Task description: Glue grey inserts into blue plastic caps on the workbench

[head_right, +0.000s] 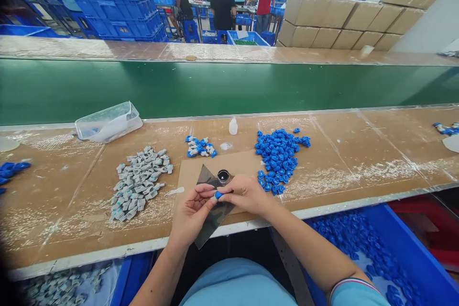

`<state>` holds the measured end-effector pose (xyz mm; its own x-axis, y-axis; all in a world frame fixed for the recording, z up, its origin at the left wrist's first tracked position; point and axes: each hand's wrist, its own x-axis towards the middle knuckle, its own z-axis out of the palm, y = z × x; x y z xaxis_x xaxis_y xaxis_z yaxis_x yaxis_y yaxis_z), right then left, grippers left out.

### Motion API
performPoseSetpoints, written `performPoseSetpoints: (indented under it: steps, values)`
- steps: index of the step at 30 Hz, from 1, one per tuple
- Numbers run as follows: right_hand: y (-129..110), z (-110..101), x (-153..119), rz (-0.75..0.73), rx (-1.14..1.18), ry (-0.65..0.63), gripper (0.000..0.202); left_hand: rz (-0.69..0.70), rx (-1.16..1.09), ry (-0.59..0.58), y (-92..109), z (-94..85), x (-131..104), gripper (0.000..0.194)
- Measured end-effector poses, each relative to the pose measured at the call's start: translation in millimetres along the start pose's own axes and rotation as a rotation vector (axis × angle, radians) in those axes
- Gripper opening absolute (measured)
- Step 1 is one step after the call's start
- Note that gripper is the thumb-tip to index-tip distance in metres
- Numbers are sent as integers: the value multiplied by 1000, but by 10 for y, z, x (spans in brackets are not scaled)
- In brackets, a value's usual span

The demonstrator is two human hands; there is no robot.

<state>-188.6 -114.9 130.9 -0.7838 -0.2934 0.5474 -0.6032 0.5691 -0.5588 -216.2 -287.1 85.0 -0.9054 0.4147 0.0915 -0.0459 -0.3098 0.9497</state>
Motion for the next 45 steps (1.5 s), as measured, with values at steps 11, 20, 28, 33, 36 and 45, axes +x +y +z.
performPoseSetpoints:
  steps: [11,20,28,33,36,45]
  values:
    - [27,-174,-114,-15,-209,16,19,-152,18,22,143,-70,123,45]
    - [63,-654,5,787,-925,-434,20,-70,236,343,296,-371,844,37]
    - [438,-594,-271,346,-749,2,19,74,487,420,213,-532,630,29]
    - [390,-593,-265,326,-471,174,25,325,1147,508,124,-940,247,24]
    - [325,-517,-199,343,-349,161,25,307,1328,472,99,-1102,226,21]
    - [150,-285,40,198,-263,88,18,493,1095,492,135,-946,207,31]
